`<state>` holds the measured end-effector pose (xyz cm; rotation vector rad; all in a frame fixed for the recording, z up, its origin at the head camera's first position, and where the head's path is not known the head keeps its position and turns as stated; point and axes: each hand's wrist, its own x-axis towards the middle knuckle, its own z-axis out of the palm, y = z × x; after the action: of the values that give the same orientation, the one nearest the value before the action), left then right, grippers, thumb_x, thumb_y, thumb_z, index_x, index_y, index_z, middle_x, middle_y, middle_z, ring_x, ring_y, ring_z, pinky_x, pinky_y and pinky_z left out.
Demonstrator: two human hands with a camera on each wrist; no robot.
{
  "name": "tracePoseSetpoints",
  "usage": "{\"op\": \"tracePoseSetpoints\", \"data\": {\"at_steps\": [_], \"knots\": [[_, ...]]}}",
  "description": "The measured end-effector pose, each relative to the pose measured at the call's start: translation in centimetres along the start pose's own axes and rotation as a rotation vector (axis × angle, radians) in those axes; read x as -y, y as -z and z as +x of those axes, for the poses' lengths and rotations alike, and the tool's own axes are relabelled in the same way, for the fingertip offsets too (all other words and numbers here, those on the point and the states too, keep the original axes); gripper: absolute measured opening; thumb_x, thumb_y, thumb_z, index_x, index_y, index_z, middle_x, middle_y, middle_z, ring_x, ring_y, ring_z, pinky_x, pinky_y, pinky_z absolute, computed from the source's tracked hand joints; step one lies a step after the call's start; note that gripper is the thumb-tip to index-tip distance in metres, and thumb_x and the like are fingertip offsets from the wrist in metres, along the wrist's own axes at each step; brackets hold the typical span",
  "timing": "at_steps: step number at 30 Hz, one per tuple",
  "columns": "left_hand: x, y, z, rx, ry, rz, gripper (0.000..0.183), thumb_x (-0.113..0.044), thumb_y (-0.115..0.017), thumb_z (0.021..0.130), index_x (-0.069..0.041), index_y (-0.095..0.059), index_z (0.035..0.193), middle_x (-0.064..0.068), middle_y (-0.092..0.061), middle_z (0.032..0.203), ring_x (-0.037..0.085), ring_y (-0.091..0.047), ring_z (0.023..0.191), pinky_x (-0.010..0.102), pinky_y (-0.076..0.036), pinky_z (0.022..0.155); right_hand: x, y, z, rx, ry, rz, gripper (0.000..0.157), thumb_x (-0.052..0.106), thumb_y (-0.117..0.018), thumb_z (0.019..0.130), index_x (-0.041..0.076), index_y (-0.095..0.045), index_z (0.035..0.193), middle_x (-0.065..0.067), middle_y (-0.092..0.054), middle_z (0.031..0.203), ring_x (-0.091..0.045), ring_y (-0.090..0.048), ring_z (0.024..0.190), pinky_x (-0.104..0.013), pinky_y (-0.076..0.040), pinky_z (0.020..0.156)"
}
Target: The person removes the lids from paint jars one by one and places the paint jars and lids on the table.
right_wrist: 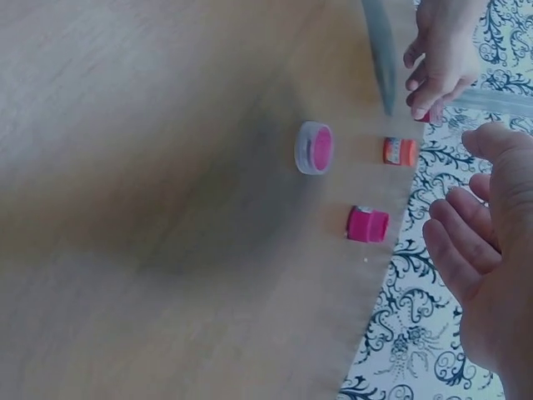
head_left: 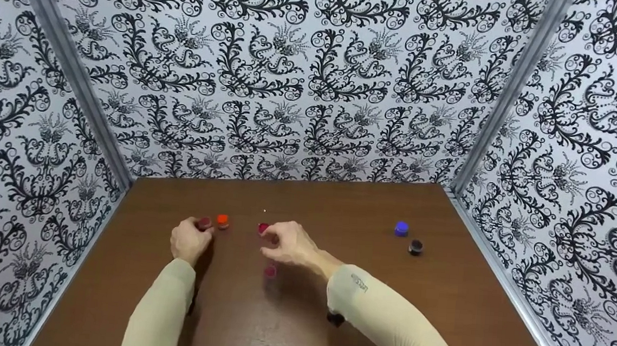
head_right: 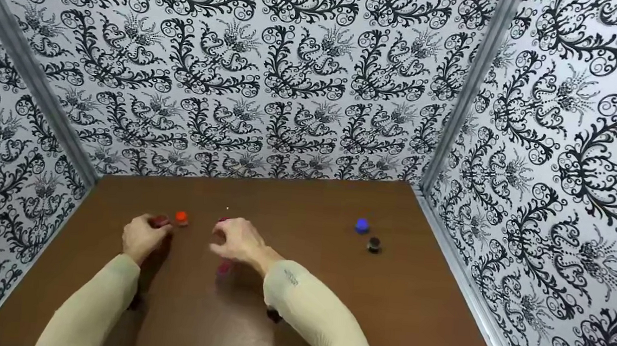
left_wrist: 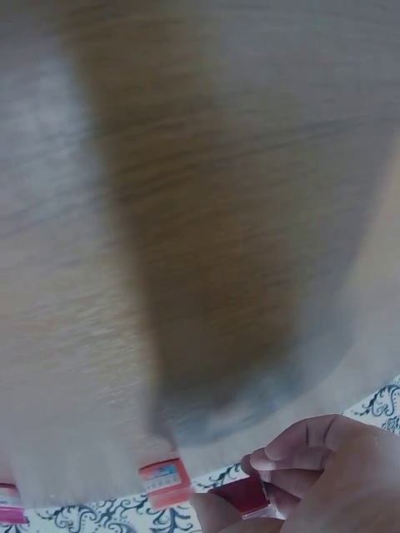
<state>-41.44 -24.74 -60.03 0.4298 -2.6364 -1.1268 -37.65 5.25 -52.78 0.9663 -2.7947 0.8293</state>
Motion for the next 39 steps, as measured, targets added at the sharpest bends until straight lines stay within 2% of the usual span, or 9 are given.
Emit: {"op": "tracePoseSetpoints", "data": {"at_steps": [7,13,20,26,32,39], "knots": [[-2.0,0.2,-1.0,-0.005,-0.055,-0.033,0.049,-0.034,-0.083,0.097,-0.005,-0.077,0.136,0.025,-0.081,0.132,0.050,-0.074,0.124,0.064,-0.056,0.110,-0.3,1.2,0.0,-0.026,-0.017,0.023,0.026,0.025,-0.086,0.096,0.014,-0.085,0.119,-0.004,-0.086,0.110,-0.025,-0.081,0.102,-0.030,-0.064,0.093],[-3.5,-0.3,-0.9,-0.020,-0.108,-0.052,0.045,-0.034,-0.084,0.096,-0.008,-0.079,0.132,0.019,-0.083,0.129,0.047,-0.076,0.125,0.062,-0.055,0.109,-0.6,2.0,-0.2,-0.039,-0.025,0.015,0.027,0.024,-0.087,0.095,0.012,-0.085,0.119,-0.008,-0.086,0.112,-0.022,-0.079,0.100,-0.033,-0.065,0.094],[-5.4,-0.6,-1.1,-0.018,-0.185,-0.078,0.038,-0.033,-0.086,0.095,-0.006,-0.082,0.121,0.017,-0.087,0.113,0.040,-0.080,0.111,0.058,-0.057,0.105,-1.2,2.7,-0.2,-0.076,0.036,-0.015,0.029,0.022,-0.087,0.093,0.005,-0.084,0.117,-0.012,-0.086,0.106,-0.026,-0.081,0.097,-0.039,-0.067,0.091],[-6.7,-0.8,-2.1,0.003,-0.211,-0.077,0.039,-0.034,-0.087,0.094,-0.006,-0.082,0.122,0.015,-0.086,0.107,0.035,-0.079,0.103,0.055,-0.058,0.098,-1.2,3.2,-0.1,-0.076,0.043,-0.014,0.031,0.024,-0.087,0.094,0.006,-0.083,0.119,-0.011,-0.086,0.106,-0.029,-0.083,0.098,-0.040,-0.068,0.091],[-8.2,-1.4,-3.2,0.028,-0.254,-0.118,0.034,-0.032,-0.090,0.092,-0.010,-0.084,0.118,0.011,-0.086,0.102,0.029,-0.080,0.095,0.046,-0.059,0.090,-1.2,3.5,-0.2,-0.093,0.025,0.012,0.031,0.024,-0.086,0.095,0.007,-0.083,0.120,-0.012,-0.086,0.108,-0.029,-0.082,0.099,-0.040,-0.068,0.092],[-10.2,-2.4,-4.8,0.089,-0.295,-0.188,0.026,-0.026,-0.093,0.090,-0.014,-0.087,0.113,0.006,-0.087,0.097,0.020,-0.077,0.086,0.034,-0.058,0.081,-1.7,3.3,-0.6,-0.121,0.031,0.006,0.029,0.025,-0.085,0.096,0.007,-0.083,0.119,-0.015,-0.086,0.108,-0.026,-0.081,0.095,-0.038,-0.067,0.089]]}}
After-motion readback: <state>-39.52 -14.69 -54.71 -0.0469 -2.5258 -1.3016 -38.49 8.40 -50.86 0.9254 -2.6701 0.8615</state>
